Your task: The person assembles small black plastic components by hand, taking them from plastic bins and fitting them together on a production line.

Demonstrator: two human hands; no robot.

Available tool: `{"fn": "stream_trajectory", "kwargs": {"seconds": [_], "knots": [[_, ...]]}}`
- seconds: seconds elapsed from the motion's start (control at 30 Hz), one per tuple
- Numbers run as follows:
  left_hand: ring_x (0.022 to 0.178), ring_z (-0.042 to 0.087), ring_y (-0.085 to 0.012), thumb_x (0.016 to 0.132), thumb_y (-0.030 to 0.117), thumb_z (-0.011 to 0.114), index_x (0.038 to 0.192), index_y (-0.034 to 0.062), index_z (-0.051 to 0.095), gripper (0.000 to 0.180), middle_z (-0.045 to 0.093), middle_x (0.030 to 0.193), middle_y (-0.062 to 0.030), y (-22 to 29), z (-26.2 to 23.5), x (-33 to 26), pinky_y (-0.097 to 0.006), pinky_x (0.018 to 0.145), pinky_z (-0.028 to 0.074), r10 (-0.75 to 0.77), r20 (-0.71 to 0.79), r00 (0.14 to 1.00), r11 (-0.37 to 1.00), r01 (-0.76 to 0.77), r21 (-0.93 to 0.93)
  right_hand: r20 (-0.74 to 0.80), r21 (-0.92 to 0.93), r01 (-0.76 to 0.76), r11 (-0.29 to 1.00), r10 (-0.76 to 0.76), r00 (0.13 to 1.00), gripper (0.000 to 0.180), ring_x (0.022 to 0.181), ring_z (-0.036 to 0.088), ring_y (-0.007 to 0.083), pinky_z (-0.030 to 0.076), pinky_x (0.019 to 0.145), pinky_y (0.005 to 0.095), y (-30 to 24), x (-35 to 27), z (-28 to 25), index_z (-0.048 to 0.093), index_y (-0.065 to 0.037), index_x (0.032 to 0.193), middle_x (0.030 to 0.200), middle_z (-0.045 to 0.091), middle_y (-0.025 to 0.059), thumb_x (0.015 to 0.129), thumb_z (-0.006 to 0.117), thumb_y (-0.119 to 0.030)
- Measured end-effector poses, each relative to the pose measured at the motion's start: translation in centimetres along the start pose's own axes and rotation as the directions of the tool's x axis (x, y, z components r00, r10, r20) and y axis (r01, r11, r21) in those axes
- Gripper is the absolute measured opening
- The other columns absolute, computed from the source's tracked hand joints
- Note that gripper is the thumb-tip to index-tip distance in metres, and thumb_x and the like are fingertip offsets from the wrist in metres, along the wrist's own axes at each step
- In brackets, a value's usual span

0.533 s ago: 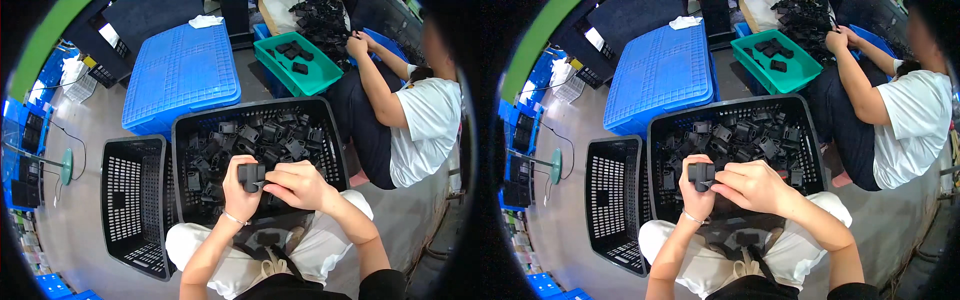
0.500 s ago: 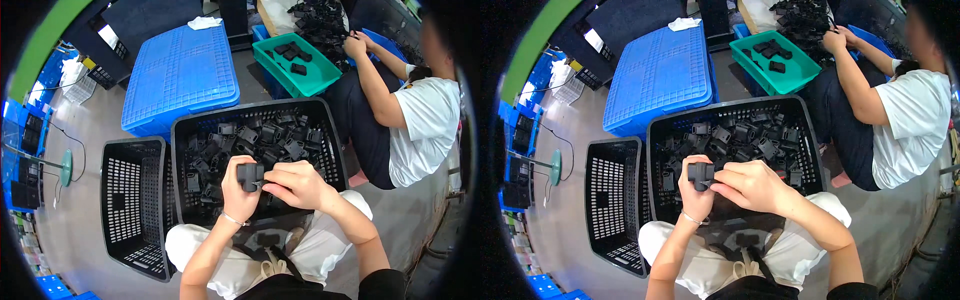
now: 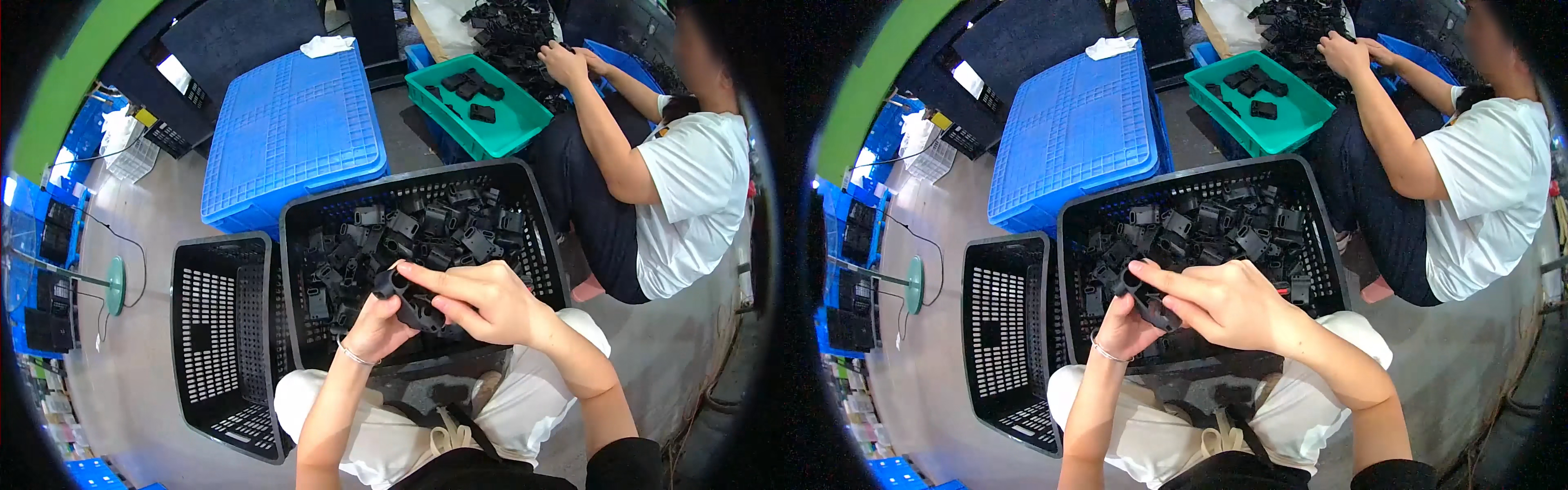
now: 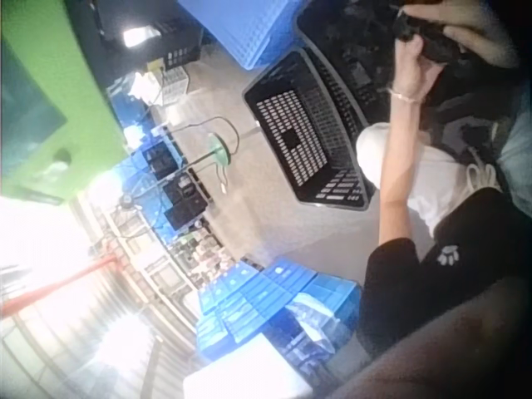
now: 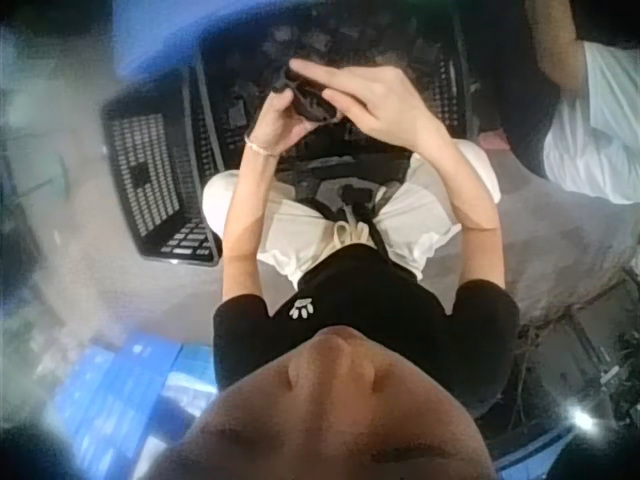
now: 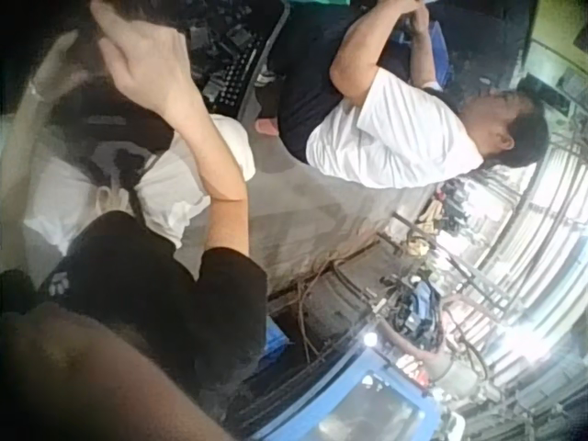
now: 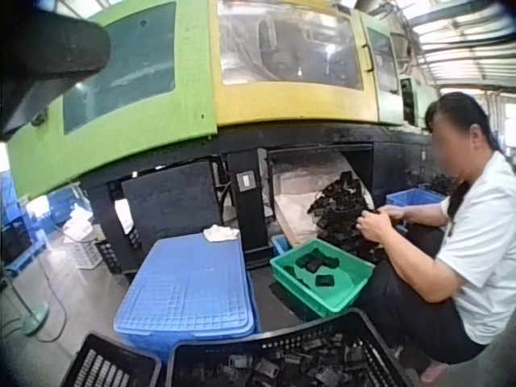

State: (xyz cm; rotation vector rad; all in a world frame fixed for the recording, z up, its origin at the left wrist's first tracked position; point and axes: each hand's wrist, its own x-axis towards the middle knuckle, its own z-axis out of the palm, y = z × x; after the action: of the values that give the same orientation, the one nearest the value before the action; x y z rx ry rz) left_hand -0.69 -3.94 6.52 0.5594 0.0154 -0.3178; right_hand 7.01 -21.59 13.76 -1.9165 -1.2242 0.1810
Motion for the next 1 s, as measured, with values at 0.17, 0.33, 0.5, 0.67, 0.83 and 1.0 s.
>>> {"fn": "stream_trajectory", "kwargs": {"seconds": [0.17,0.33,0.5,0.67,0.83,1.0], "knots": [[0.106,0.056,-0.0209,0.075,0.028,0.074,0.117,0.0147,0.043,0.055,0.053,0.108,-0.0028,-0.7,-1.1,0.2,-0.041,0.09,0.05,-0.014,0.052,0.999,0.996,0.018,-0.085,-0.023,-0.004,0.063,0.998,-0.064,0.998,0.046,0.054,0.059,0.0263,0.047,0.046,0.0366,-0.2,-0.4,0.1,0.054,-0.017,0.132,0.069,0.059,0.0065,0.086,0.06,-0.015],[0.106,0.056,-0.0187,0.071,0.029,0.076,0.114,0.0144,0.042,0.057,0.053,0.11,-0.0029,-0.4,1.1,0.6,-0.039,0.091,0.049,-0.049,-0.02,0.999,0.999,0.048,-0.018,-0.325,0.106,0.078,0.991,-0.039,0.945,0.036,0.054,0.06,0.0258,0.048,0.047,0.0353,0.8,-0.5,2.0,0.06,-0.005,0.119,0.07,0.06,0.0093,0.084,0.063,-0.012],[0.107,0.055,-0.0185,0.068,0.031,0.078,0.112,0.0151,0.041,0.06,0.051,0.109,-0.0026,-1.2,-0.2,0.4,-0.038,0.09,0.048,-0.045,-0.03,0.999,0.999,0.045,-0.003,-0.309,-0.009,0.011,1.0,-0.013,0.951,0.014,0.055,0.06,0.0223,0.048,0.049,0.0293,0.2,-0.6,1.5,0.064,0.0,0.091,0.073,0.062,0.0094,0.079,0.068,-0.006],[0.107,0.054,-0.0171,0.068,0.03,0.078,0.112,0.0158,0.04,0.06,0.05,0.108,-0.0013,-1.4,0.0,0.5,-0.037,0.089,0.049,-0.028,-0.067,0.997,0.994,0.035,0.1,-0.311,-0.24,0.063,0.969,-0.138,0.94,0.017,0.051,0.056,0.0195,0.045,0.045,0.0291,0.2,-0.7,1.5,0.065,0.0,0.09,0.068,0.058,0.0069,0.077,0.07,-0.01],[0.109,0.052,-0.0168,0.068,0.031,0.078,0.113,0.0165,0.039,0.061,0.048,0.111,-0.0012,-1.4,0.3,0.4,-0.037,0.09,0.048,-0.025,-0.112,0.993,0.989,0.042,0.145,-0.258,-0.285,0.083,0.955,-0.16,0.953,0.012,0.055,0.059,0.0175,0.048,0.046,0.0291,0.2,-0.6,1.2,0.064,-0.004,0.085,0.07,0.058,0.0032,0.081,0.066,-0.015],[0.112,0.049,-0.0168,0.07,0.03,0.078,0.114,0.0179,0.037,0.061,0.046,0.116,-0.0019,-1.6,0.1,0.3,-0.037,0.093,0.046,0.002,-0.119,0.993,0.985,0.018,0.17,-0.254,-0.267,0.094,0.959,-0.164,0.953,0.012,0.057,0.061,0.0193,0.049,0.048,0.0301,0.4,-0.5,1.2,0.063,-0.004,0.083,0.072,0.06,0.0038,0.081,0.066,-0.015]]}}
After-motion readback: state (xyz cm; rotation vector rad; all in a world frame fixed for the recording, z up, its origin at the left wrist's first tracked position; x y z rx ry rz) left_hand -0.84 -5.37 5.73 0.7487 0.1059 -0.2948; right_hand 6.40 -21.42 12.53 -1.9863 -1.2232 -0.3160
